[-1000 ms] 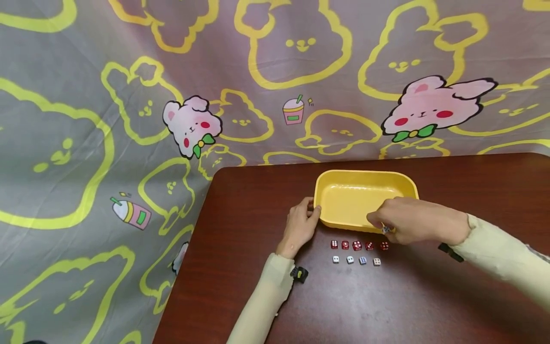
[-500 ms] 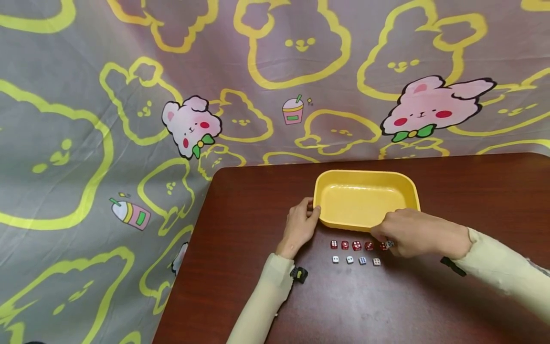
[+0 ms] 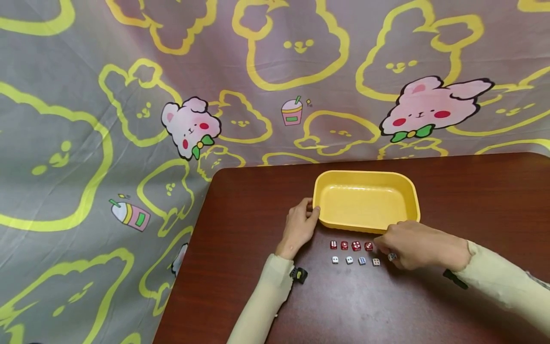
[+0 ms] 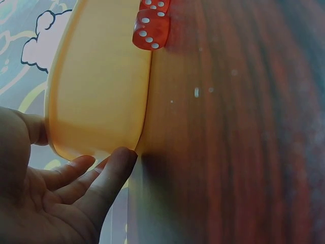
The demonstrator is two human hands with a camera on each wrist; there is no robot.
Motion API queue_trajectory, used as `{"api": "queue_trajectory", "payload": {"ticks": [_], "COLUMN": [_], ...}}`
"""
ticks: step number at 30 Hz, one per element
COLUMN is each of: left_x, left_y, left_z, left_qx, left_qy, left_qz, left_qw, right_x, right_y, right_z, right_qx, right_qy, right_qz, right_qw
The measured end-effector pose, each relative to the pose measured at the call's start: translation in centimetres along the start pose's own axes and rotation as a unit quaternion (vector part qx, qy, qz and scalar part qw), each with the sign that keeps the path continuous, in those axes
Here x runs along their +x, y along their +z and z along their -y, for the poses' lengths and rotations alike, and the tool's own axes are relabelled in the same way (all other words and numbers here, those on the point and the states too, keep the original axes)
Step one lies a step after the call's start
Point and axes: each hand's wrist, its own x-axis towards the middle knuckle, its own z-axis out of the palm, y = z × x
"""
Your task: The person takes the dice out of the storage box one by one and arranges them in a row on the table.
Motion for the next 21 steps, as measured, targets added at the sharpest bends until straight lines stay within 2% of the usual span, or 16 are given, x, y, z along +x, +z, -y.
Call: {"api": "queue_trajectory", "payload": {"ticks": [12,21], "left_x": [0.0,-0.1], "left_y": [0.0,0.0], "left_z": [-0.1,0.0], "left_qx": [-0.002,0.0], "left_qy": [-0.002,-0.001], "left_qz": [0.001,0.0], "left_qw": [1.0,1.0], "right_x": [-0.4,-0.7], "right_y": [1.7,2.7], "right_z": [0.0,-0.1], "right_qx": [0.005,-0.023], "right_qy": [0.01,0.008], "right_qz": [0.005,-0.008], "right_qw": [1.0,1.0]}}
